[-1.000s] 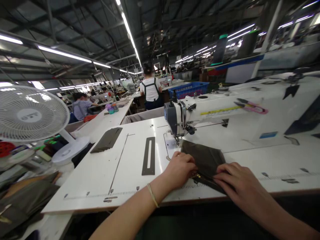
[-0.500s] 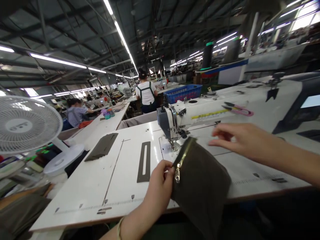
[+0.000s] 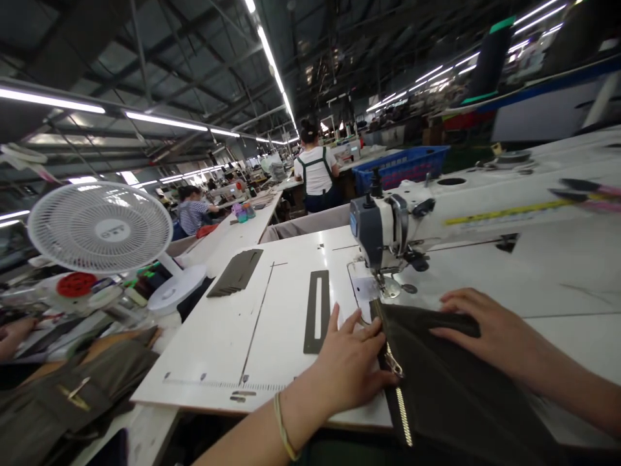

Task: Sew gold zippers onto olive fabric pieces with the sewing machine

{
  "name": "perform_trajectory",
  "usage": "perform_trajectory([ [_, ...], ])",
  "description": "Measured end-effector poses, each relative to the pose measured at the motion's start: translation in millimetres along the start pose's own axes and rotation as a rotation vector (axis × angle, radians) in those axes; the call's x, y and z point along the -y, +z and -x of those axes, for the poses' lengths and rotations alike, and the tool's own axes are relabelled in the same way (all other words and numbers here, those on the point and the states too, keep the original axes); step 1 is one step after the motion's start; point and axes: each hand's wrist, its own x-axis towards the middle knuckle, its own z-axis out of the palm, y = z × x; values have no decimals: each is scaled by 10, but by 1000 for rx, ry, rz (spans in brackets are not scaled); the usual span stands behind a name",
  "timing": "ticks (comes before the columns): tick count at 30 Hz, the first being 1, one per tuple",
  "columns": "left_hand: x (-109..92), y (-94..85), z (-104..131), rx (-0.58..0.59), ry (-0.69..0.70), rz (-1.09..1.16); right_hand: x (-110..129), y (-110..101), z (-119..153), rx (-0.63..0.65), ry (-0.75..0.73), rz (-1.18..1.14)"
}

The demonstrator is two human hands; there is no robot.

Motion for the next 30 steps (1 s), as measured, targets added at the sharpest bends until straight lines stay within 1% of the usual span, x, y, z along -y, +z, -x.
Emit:
perform_trajectory([
  [2, 28, 17, -36, -8, 9, -8, 25, -109, -75, 14, 132, -13],
  [4, 59, 30, -51, -33, 28, -7, 65, -203, -133, 106, 337, -61],
  [6, 93, 38, -58, -55, 54, -7, 107, -264, -155, 218, 558, -212],
  [7, 108, 40, -62, -60, 65, -7, 127, -280, -151, 248, 646, -317],
  [9, 129, 41, -72, -54, 77, -1, 157, -291, -114, 268, 740, -501],
  [10, 133, 41, -79, -47, 79, 4, 166, -287, -88, 270, 745, -539],
  [11, 135, 39, -89, -38, 77, 7, 171, -279, -62, 262, 721, -516],
  [12, 134, 37, -101, -30, 73, 6, 171, -268, -41, 235, 672, -432],
  [14, 127, 34, -137, -12, 66, -12, 152, -236, -25, 146, 527, -142],
  [16, 113, 32, -188, 3, 65, -43, 109, -194, -49, 89, 386, 234],
  [17, 103, 32, -218, 7, 62, -58, 80, -171, -70, 95, 339, 395],
  [19, 76, 35, -281, 9, 49, -88, 19, -135, -117, 153, 293, 605],
  [21, 44, 38, -336, 17, 34, -121, -15, -132, -154, 202, 285, 683],
  [23, 16, 40, -374, 39, 25, -154, 18, -168, -183, 216, 280, 719],
  [25, 0, 40, -390, 69, 22, -175, 139, -213, -209, 199, 264, 770],
  [26, -3, 41, -392, 79, 23, -181, 226, -221, -218, 160, 212, 787],
  [27, -3, 42, -391, 84, 25, -186, 319, -212, -216, 110, 116, 786],
  [29, 0, 48, -387, 81, 32, -196, 476, -135, -166, 27, -171, 701],
  [30, 2, 52, -384, 76, 35, -204, 517, -77, -110, 25, -308, 623],
])
